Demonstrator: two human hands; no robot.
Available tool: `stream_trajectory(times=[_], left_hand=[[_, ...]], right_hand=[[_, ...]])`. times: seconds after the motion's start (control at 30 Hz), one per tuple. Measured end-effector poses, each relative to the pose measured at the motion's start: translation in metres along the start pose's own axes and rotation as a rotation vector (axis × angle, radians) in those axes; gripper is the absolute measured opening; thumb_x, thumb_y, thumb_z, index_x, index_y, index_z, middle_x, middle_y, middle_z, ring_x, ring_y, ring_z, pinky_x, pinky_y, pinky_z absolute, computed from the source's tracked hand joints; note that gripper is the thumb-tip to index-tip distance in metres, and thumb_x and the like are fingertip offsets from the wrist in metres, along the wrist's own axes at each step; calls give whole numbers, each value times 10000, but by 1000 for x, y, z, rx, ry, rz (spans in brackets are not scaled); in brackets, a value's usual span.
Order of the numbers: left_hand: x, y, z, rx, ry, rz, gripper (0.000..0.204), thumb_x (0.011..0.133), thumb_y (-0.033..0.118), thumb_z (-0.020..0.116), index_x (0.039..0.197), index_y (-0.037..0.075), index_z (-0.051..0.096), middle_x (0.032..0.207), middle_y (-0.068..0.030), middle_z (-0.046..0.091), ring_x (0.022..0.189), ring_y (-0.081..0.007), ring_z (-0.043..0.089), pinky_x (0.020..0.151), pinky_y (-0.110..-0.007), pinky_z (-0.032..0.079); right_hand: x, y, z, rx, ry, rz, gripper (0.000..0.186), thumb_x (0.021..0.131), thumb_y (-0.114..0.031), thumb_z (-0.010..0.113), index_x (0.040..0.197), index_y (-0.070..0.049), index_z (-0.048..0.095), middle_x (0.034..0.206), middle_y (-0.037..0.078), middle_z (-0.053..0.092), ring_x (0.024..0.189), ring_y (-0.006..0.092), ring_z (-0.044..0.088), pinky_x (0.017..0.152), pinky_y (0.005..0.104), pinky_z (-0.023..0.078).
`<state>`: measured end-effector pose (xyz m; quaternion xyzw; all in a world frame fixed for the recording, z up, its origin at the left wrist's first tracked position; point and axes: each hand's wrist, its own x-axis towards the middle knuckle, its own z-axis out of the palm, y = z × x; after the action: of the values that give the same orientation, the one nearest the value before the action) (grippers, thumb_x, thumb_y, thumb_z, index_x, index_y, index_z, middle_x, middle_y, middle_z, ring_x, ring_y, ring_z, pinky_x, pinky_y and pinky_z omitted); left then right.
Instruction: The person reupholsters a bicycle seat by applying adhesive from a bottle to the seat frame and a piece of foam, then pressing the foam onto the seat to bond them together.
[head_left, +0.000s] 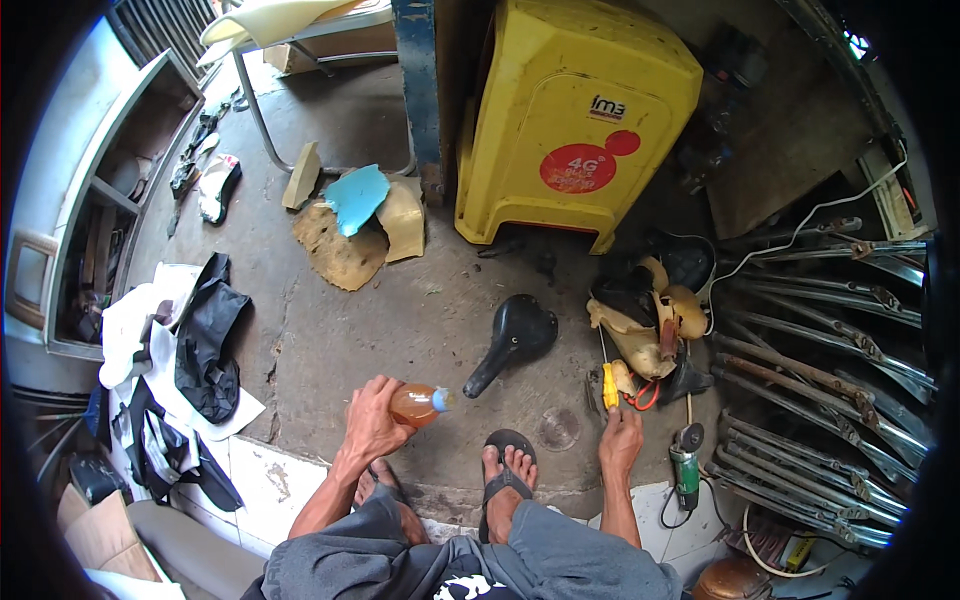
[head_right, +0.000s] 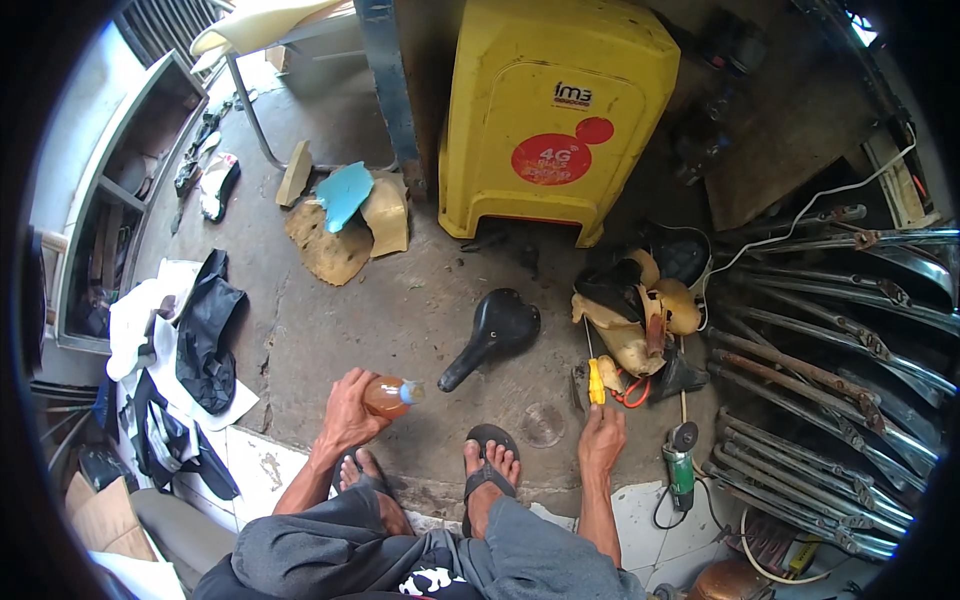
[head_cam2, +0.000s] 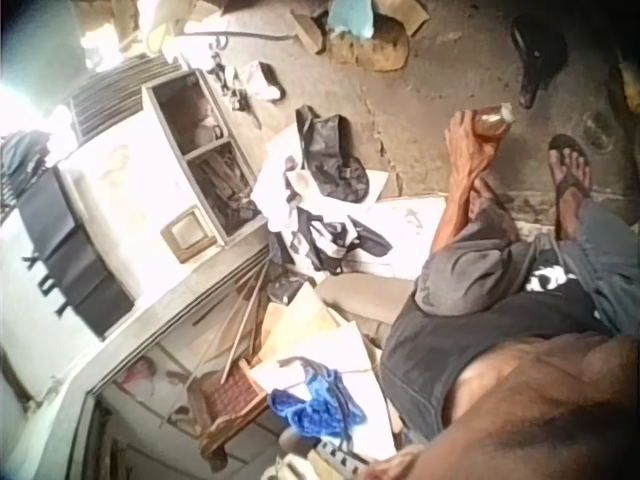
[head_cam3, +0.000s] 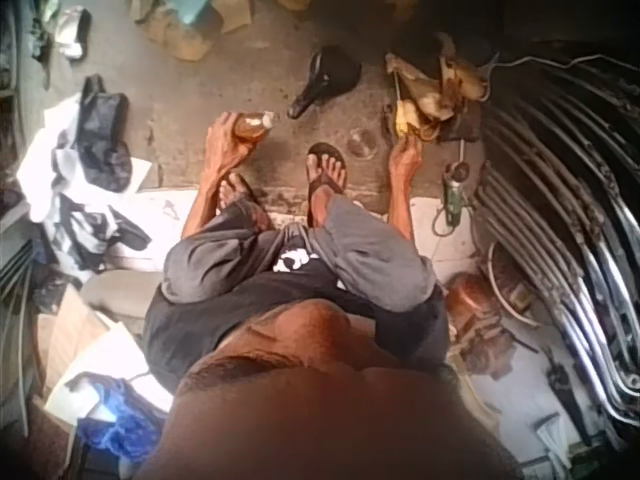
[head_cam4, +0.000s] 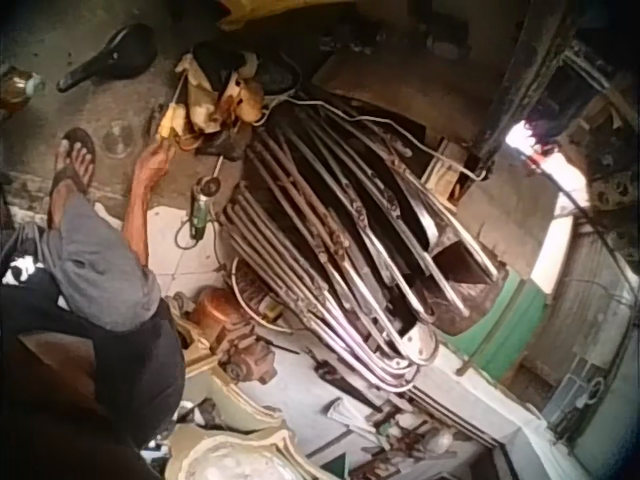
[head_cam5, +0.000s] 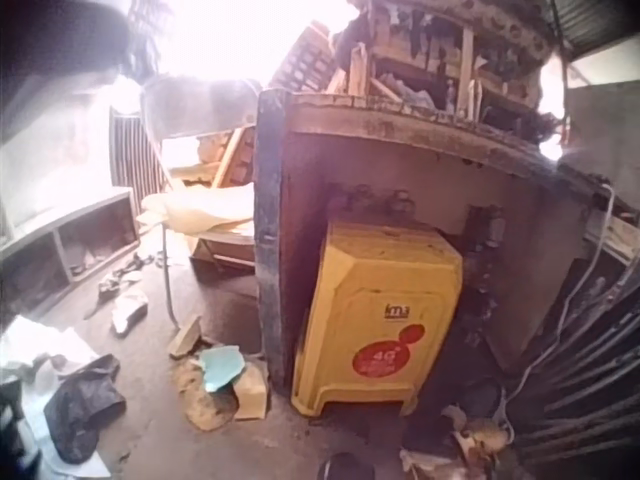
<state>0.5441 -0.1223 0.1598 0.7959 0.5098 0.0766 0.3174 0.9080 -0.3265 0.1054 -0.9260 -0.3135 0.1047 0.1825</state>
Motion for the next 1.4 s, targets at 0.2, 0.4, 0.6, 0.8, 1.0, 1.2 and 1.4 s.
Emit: stream_trajectory(times=[0.2,0.4,0.6,0.8,1.0,1.2,1.4], left_hand=[[-8,9,-2,64,-72,-38,486,657,241,848,1073,79,657,1021,-101,630,1005,-317,612,869,-454,441],[-13,9,0,81,-49,-31,444,660,233,847,1028,81,651,968,-87,624,976,-308,613,849,-448,433],[-18,9,1,73,-19,-4,403,656,232,847,983,89,661,940,-70,627,935,-290,613,822,-430,433],[-17,11,-1,57,7,20,387,649,245,851,954,93,667,904,-56,631,908,-278,614,797,-416,441],[-17,10,3,33,21,54,384,654,262,851,949,98,666,899,-55,631,905,-279,612,793,-425,441],[-16,14,3,38,-3,62,387,660,266,846,954,96,661,908,-65,623,917,-284,612,793,-434,442],[-18,15,1,28,-10,75,380,673,271,840,956,93,660,910,-68,619,918,-288,612,793,-436,442]], right_hand=[[-5,-88,-17,1049,-666,514,314,1008,-181,595,1252,16,596,1194,116,610,928,191,661,791,317,614],[-24,-151,-11,927,-975,-98,387,997,-120,580,1351,27,523,1156,174,687,971,226,722,850,334,596],[-24,-181,-26,622,-859,-260,384,975,-175,618,1305,16,580,1096,206,734,975,253,738,860,359,578],[-28,-179,-23,571,-821,-247,389,939,-215,676,1275,-23,637,1104,196,733,989,269,731,855,379,569],[-33,-178,-24,610,-803,-280,382,925,-222,702,1248,-22,662,1047,159,726,933,240,711,827,358,554],[-36,-175,-18,606,-723,-387,357,942,-229,690,1232,-22,674,984,120,679,844,219,660,769,354,530],[-41,-182,-20,660,-715,-294,322,977,-242,674,1220,-31,685,967,86,672,775,168,642,710,325,525]])
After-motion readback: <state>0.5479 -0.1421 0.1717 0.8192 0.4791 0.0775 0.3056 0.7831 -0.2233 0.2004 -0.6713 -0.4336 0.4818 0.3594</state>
